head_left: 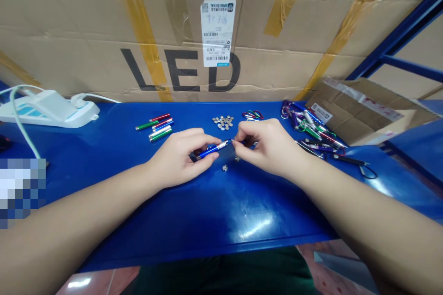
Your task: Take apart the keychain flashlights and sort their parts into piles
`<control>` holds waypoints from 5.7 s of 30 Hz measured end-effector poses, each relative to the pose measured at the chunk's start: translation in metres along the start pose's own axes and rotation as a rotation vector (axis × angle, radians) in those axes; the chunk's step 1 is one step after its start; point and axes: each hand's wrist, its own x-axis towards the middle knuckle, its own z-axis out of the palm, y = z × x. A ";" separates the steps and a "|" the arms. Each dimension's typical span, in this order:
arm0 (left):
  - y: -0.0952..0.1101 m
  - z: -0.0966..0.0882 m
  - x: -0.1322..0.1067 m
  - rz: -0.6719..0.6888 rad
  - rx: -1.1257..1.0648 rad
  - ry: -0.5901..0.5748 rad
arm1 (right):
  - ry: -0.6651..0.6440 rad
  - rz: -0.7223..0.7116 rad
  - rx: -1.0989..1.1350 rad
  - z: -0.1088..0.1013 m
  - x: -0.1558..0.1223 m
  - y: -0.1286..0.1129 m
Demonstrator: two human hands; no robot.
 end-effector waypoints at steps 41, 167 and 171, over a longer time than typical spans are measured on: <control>-0.018 0.001 -0.002 -0.490 -0.289 -0.029 | -0.227 0.520 -0.280 -0.046 0.006 0.078; -0.008 0.004 0.004 -0.380 -0.226 -0.121 | -0.234 0.364 -0.386 -0.038 0.000 0.024; -0.003 0.002 0.005 -0.225 -0.147 0.007 | -0.102 0.626 0.585 -0.013 0.008 0.000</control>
